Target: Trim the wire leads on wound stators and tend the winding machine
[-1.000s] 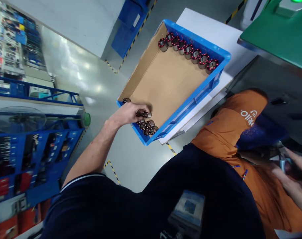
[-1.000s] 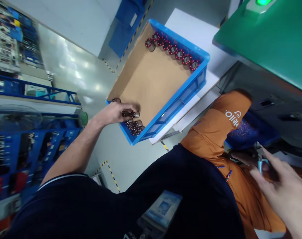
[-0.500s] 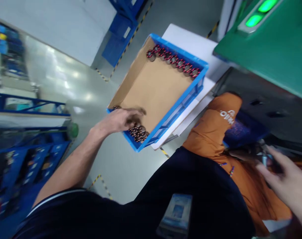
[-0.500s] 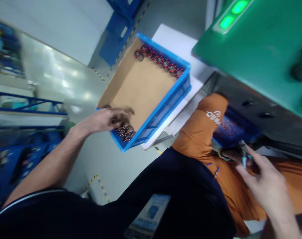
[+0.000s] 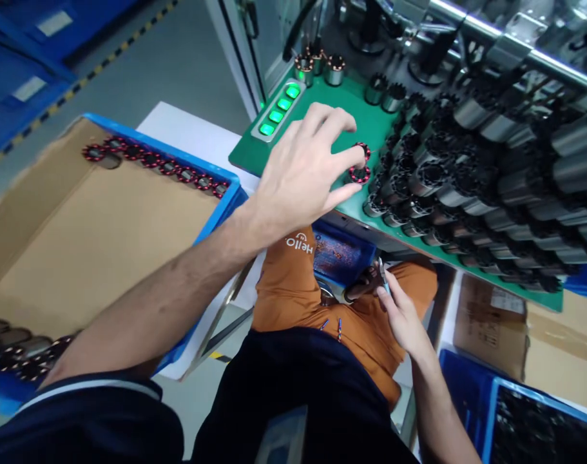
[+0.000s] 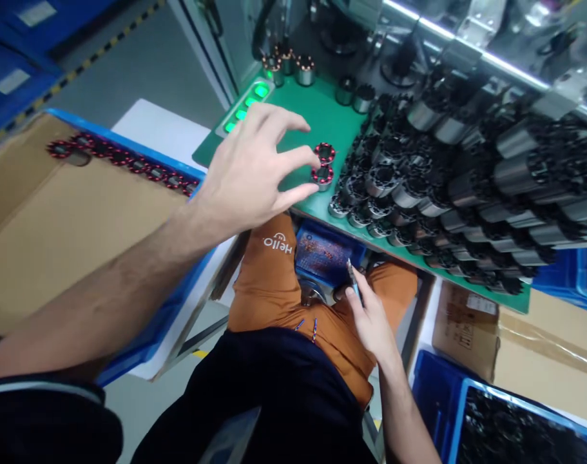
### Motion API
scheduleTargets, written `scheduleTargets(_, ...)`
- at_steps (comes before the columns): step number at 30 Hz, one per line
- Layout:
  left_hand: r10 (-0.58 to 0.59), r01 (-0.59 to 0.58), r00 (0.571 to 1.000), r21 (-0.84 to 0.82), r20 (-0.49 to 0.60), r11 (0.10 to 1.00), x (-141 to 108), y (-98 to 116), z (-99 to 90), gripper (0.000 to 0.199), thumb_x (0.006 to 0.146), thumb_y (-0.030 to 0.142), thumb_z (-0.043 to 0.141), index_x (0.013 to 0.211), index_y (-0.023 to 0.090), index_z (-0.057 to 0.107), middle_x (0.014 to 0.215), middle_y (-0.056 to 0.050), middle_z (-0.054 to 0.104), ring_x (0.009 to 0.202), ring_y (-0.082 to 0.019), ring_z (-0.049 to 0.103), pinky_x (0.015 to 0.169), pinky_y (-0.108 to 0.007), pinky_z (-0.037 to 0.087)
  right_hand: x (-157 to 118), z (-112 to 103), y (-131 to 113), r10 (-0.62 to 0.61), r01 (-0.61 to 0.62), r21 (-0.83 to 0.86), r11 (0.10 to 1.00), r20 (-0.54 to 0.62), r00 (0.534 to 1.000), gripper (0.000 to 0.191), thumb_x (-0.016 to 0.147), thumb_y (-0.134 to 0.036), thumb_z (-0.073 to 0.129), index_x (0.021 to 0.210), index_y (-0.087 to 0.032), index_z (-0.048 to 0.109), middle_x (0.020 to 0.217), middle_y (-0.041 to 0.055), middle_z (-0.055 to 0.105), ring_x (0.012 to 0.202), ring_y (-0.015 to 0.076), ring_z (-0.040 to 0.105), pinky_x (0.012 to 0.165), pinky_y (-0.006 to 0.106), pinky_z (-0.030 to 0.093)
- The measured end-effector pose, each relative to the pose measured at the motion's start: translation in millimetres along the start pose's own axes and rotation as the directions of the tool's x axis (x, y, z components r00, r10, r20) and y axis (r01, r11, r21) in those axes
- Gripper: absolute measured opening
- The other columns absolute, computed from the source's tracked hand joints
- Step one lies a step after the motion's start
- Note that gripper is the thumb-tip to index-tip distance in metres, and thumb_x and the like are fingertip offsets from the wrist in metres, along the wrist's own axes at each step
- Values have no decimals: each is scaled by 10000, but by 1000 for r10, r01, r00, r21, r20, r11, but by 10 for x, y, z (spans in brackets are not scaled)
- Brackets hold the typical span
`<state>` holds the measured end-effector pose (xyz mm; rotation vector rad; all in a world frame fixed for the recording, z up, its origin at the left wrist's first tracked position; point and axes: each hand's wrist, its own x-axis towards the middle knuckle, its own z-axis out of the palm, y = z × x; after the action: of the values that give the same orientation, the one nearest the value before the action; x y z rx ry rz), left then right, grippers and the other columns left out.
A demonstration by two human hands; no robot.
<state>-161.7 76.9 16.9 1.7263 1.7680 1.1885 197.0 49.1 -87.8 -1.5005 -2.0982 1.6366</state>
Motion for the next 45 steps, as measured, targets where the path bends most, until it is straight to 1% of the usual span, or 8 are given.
scheduleTargets(6,0,0,1000,-61,-8,998,110,-229,212,307,688,256,1030,841,305,769,1446,-56,706,1577,-423,399,1401,-742,255,-135,1,178,48,-50,76,996,28,998,701,1116,-669,528,1738,-345,524,1794,44,506,1721,289,413,1465,574,252)
scheduleTargets(10,-11,9,995,-20,-104,1000,-215,67,223,202,905,308,909,876,261,715,1351,-51,756,1428,-348,607,1341,-620,407,-161,45,125,-13,12,81,997,19,1000,634,1133,-526,540,1719,-287,547,1736,77,577,1627,278,542,1425,548,355)
scheduleTargets(13,-129,118,988,-130,-82,985,-592,369,304,176,1058,346,781,961,241,677,1194,-42,797,1191,-244,760,1042,-410,603,-218,48,-42,-182,180,112,977,7,983,612,1102,-321,549,1711,-264,552,1684,88,623,1524,260,631,1359,509,458)
scheduleTargets(16,-98,89,993,-125,-67,988,-906,540,420,186,1047,328,807,961,236,670,1131,-38,811,1085,-209,788,848,-347,597,-310,36,-261,-309,309,114,944,-17,951,709,1023,-166,563,1718,-302,546,1551,79,700,1312,240,722,1219,463,576)
scheduleTargets(20,-18,13,997,-65,-71,998,-1107,589,566,143,1015,294,839,970,268,706,1052,6,801,1077,-209,795,923,-372,621,-433,33,-487,-378,380,117,918,-43,925,806,970,-99,554,1731,-363,524,1253,47,744,962,186,678,908,372,632)
scheduleTargets(24,29,-30,997,-23,-78,999,-1161,604,624,176,962,325,911,989,284,741,1120,-1,815,1051,-218,797,889,-369,638,-500,37,-571,-394,399,107,911,-65,917,815,958,-87,546,1726,-362,527,1121,31,725,917,189,652,839,361,606)
scheduleTargets(36,142,-128,986,145,-90,981,-1211,685,592,195,979,341,919,1001,207,780,1160,-75,833,1023,-182,775,889,-335,651,-462,56,-543,-409,413,158,897,-59,911,765,1012,-119,595,1732,-360,505,1686,43,614,1227,222,709,1140,474,607)
scheduleTargets(45,115,-103,992,177,-55,979,-1279,695,603,197,995,380,899,1036,240,767,1179,-58,818,1012,-220,789,843,-404,628,-473,59,-597,-399,405,39,914,-98,912,785,963,-101,553,1705,-354,526,1646,45,646,990,183,684,919,400,641)
